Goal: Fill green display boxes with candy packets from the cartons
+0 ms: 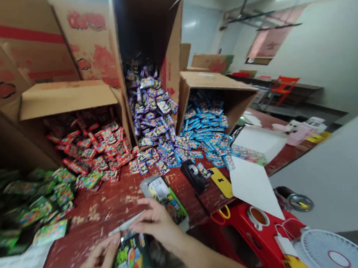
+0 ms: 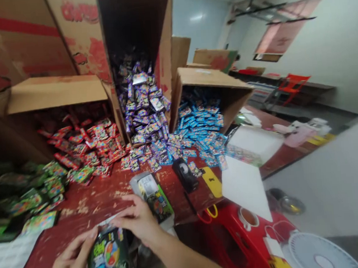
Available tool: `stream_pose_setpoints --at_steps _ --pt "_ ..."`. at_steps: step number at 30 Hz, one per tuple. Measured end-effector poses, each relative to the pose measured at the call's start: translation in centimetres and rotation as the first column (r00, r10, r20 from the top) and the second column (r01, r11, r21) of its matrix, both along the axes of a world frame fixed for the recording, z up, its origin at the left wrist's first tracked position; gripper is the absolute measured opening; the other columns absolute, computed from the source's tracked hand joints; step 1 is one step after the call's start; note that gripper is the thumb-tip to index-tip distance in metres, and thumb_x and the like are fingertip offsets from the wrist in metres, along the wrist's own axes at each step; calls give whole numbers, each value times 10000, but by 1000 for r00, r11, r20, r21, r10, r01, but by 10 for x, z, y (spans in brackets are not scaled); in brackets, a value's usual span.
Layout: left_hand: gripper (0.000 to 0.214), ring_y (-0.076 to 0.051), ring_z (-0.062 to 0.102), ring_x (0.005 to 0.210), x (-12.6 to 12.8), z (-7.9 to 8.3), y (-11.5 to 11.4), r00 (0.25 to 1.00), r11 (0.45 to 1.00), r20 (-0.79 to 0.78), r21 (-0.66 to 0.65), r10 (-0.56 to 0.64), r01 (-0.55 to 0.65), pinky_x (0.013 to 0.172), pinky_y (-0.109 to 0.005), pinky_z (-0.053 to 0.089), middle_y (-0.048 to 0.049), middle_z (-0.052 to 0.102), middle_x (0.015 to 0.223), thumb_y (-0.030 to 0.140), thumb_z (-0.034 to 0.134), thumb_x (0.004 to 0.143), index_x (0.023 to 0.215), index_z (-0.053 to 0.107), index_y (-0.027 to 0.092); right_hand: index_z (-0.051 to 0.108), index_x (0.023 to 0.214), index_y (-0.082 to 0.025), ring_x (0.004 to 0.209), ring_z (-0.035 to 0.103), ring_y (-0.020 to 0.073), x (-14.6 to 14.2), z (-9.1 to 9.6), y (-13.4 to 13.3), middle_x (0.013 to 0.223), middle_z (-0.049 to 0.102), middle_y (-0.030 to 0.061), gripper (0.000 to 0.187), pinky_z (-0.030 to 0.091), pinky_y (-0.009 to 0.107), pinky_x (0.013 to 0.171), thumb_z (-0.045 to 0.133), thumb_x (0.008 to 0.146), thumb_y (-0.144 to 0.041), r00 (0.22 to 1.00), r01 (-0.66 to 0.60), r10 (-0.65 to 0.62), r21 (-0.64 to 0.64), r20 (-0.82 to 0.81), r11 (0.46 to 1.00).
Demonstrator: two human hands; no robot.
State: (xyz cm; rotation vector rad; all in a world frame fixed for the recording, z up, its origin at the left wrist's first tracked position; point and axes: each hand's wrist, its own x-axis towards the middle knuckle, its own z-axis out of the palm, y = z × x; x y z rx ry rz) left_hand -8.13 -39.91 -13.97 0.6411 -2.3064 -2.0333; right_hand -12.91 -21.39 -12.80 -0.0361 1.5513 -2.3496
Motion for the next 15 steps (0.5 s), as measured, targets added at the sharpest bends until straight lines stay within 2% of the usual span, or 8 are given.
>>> stream_pose_setpoints --at_steps 3,8,12,15 --pt "422 -243 674 817 4 -3 10 1000 999 -23 52 -12 13 712 -299 549 -47 744 871 561 717 665 861 713 187 450 1245 -213 726 691 195 0 1 11 823 736 37 720 532 347 735 821 642 -341 1000 0 0 23 3 1000" --pt "280 -156 632 704 8 18 36 988 979 -114 167 -101 119 671 -250 513 -29 712 818 453 616 823 824 656 176 462 1216 -238 789 697 198 8 10 17 809 729 11 564 531 356 781 752 733 -275 997 -7 14 88 -77 996" --pt "174 -152 640 802 10 29 44 977 973 -174 172 -122 152 721 -237 503 -24 708 901 326 692 789 870 627 187 466 1216 -242 845 690 195 22 16 20 847 723 25 469 517 376 849 683 800 -252 977 49 -2 211 -214 976" --pt "233 -145 652 729 9 30 47 983 954 -137 257 -122 154 663 -240 520 -11 713 864 276 750 730 883 597 189 535 1162 -251 876 666 184 18 22 23 926 694 39 365 512 354 851 656 821 -294 958 66 16 275 -286 959"
